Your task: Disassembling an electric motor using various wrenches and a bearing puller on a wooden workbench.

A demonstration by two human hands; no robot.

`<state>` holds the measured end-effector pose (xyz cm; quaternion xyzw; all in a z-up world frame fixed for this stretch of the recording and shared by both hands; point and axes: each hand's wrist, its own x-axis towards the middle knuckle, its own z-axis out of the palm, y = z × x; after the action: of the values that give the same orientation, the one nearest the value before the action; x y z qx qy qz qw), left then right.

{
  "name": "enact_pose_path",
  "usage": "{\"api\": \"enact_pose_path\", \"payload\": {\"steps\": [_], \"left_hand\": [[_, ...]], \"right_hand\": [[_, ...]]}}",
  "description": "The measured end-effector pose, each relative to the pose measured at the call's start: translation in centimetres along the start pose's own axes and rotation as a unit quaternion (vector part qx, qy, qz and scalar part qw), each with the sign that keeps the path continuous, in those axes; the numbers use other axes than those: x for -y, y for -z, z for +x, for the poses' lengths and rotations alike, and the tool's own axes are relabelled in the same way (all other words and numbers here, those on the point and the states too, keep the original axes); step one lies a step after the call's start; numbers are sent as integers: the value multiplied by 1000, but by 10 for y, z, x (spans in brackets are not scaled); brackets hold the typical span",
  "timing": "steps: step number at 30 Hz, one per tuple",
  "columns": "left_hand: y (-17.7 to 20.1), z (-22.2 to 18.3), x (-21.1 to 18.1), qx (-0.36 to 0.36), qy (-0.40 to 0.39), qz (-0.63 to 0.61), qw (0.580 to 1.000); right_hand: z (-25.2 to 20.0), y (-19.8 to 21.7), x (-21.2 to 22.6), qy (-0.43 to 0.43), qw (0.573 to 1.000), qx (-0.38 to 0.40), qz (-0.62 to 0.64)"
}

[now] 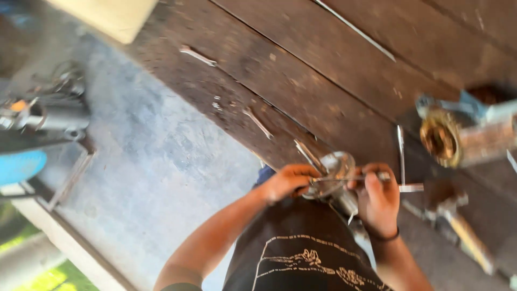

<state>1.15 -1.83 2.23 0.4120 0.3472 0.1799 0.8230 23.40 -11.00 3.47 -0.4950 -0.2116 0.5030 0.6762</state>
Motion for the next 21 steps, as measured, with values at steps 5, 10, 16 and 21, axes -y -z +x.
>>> {"api": "enact_pose_path", "payload": {"steps": [5,10,16,21], "left_hand": [[-4,-24,18,4,57,-134,989],[-14,-55,-3,-4,-19,28,999],[16,-41,-20,42,-37,180,982],[114,10,-66,-4,-24,338,941]], "right_hand": [[11,-6,16,0,993,118,-30],[16,-31,33,-10,958,235,-162],[21,-74,61,-45,903,173,-390],[31,-135,81,-127,871,-51,-472]]}}
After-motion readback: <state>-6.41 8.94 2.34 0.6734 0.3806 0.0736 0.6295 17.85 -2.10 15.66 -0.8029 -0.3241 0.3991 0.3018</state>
